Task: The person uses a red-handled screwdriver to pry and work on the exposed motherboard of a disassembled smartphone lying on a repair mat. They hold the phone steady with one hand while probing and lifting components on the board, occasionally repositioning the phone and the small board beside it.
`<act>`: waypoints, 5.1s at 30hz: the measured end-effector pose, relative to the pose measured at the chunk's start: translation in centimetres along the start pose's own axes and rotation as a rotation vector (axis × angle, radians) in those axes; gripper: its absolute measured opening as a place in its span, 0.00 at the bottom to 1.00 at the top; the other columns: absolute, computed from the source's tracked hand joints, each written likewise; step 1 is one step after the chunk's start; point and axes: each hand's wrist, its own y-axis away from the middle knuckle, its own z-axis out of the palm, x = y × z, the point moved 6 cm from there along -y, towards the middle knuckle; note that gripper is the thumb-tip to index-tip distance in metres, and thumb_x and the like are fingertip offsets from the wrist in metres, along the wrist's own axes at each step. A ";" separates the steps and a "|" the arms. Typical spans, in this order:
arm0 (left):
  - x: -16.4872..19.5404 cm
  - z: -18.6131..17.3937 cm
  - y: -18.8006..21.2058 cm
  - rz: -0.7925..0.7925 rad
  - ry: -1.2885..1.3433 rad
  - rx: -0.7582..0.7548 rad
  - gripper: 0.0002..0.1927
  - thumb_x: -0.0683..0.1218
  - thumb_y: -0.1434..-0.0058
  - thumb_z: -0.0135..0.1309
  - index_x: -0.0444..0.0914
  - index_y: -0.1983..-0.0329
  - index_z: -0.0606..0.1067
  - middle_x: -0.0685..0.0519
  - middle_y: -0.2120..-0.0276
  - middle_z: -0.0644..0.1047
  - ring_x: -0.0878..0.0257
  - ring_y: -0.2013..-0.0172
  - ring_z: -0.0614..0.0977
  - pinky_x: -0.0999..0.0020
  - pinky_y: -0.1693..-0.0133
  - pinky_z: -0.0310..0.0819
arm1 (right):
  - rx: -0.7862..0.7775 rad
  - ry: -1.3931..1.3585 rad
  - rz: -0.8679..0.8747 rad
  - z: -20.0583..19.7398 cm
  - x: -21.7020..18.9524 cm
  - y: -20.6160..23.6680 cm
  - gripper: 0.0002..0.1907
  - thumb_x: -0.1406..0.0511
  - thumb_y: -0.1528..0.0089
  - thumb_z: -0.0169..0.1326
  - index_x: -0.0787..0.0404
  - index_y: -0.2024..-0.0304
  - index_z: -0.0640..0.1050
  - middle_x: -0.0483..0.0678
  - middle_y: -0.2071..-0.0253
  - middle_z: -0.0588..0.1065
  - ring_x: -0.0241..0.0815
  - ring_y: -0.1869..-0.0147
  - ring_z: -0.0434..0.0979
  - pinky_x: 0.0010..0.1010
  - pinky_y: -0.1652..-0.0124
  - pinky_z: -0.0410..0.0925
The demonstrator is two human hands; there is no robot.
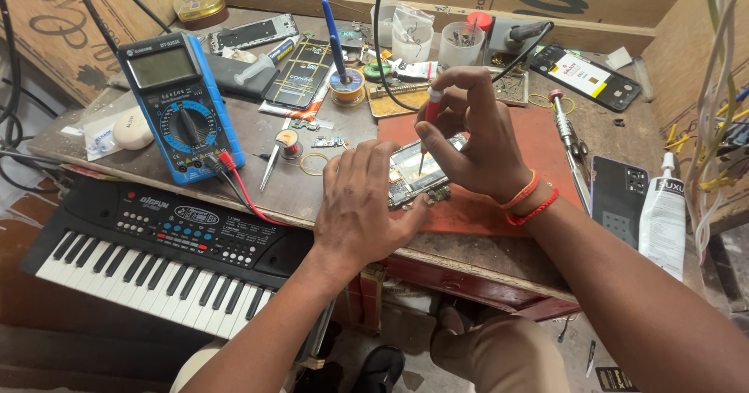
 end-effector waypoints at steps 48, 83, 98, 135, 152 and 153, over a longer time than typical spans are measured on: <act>-0.1 0.0 0.1 -0.008 0.023 -0.030 0.34 0.57 0.45 0.63 0.36 0.41 0.68 0.45 0.52 0.73 0.48 0.48 0.75 0.48 0.42 0.61 | -0.031 0.003 -0.003 0.3 -0.2 -0.1 0.23 0.75 0.30 0.55 0.62 0.41 0.57 0.51 0.60 0.76 0.38 0.59 0.83 0.26 0.60 0.77; -0.2 0.3 0.0 -0.003 -0.002 -0.045 0.34 0.58 0.45 0.63 0.35 0.41 0.67 0.45 0.53 0.73 0.49 0.48 0.74 0.47 0.42 0.61 | -0.029 0.055 -0.007 0.3 -0.1 0.0 0.24 0.75 0.31 0.56 0.63 0.41 0.57 0.51 0.60 0.77 0.39 0.58 0.85 0.26 0.60 0.78; -0.3 0.6 0.0 -0.001 -0.024 -0.063 0.34 0.58 0.44 0.62 0.36 0.41 0.67 0.46 0.54 0.73 0.51 0.49 0.75 0.46 0.41 0.61 | -0.042 0.075 -0.017 0.4 -0.1 0.0 0.24 0.74 0.31 0.56 0.63 0.42 0.57 0.52 0.59 0.77 0.40 0.56 0.86 0.26 0.60 0.78; -0.2 0.1 0.2 0.010 0.012 0.009 0.34 0.48 0.49 0.59 0.34 0.40 0.64 0.44 0.53 0.71 0.49 0.51 0.75 0.47 0.42 0.63 | -0.032 0.126 -0.044 0.1 -0.2 -0.1 0.23 0.74 0.30 0.56 0.63 0.42 0.57 0.52 0.59 0.78 0.39 0.58 0.84 0.27 0.60 0.77; -1.0 0.4 0.2 -0.045 0.098 0.004 0.34 0.45 0.50 0.59 0.35 0.38 0.65 0.44 0.52 0.72 0.47 0.49 0.76 0.49 0.45 0.66 | -0.033 0.160 -0.046 0.0 -0.1 -0.1 0.23 0.73 0.31 0.57 0.63 0.41 0.58 0.51 0.61 0.78 0.40 0.59 0.84 0.28 0.60 0.76; -1.1 0.4 0.1 -0.047 0.098 0.009 0.34 0.45 0.49 0.58 0.35 0.38 0.65 0.44 0.51 0.72 0.47 0.49 0.76 0.49 0.45 0.66 | -0.027 0.165 -0.051 0.0 -0.1 -0.1 0.23 0.73 0.31 0.57 0.63 0.41 0.58 0.52 0.60 0.78 0.40 0.59 0.84 0.28 0.60 0.76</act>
